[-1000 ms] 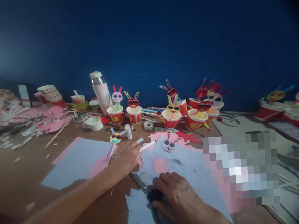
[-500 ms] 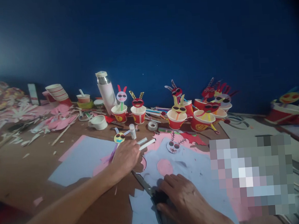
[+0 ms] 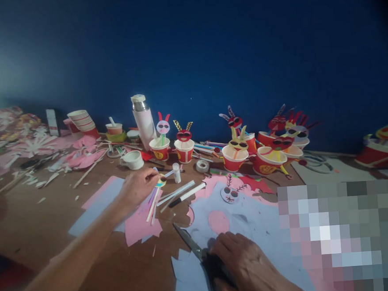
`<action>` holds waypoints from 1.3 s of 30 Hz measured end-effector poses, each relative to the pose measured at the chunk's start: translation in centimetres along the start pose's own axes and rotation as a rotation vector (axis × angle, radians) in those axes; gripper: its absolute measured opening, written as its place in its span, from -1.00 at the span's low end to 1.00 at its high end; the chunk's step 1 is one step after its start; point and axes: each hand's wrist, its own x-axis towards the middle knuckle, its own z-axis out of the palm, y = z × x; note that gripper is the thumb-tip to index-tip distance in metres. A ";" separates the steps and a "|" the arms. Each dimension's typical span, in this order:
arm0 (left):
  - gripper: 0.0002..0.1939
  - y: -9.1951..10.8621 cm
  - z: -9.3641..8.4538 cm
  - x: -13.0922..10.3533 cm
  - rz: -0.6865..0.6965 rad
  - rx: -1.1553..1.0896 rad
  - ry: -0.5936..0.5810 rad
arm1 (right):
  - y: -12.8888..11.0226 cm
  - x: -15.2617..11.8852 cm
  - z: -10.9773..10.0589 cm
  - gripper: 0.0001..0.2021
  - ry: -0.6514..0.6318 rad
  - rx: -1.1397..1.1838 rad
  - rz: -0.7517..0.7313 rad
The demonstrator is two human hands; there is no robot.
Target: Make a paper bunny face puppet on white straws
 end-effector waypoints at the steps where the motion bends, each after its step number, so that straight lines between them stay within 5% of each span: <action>1: -0.71 -0.3 0.1 0.3 -0.009 -0.049 -0.008 | 0.0 0.0 0.1 -0.71 0.003 0.007 0.007; 9: -0.52 0.9 2.9 2.3 0.048 -0.204 -0.055 | -0.1 0.3 -0.6 -0.70 -0.071 0.046 -0.028; 17: -0.74 2.9 4.0 2.6 0.092 -0.303 -0.049 | -0.2 0.2 -2.9 -0.69 -0.207 0.190 0.021; 23: -0.82 4.4 2.2 0.1 0.168 -0.558 0.067 | 2.4 0.3 -5.1 -0.71 -0.032 0.324 0.045; 29: -0.82 3.9 2.9 -1.9 0.111 -0.629 0.153 | 5.8 0.8 -5.6 -0.78 0.085 0.084 0.175; 39: -0.82 4.8 3.7 -5.1 0.320 -0.622 -0.310 | 8.4 0.9 -4.2 -0.80 0.148 -0.184 0.180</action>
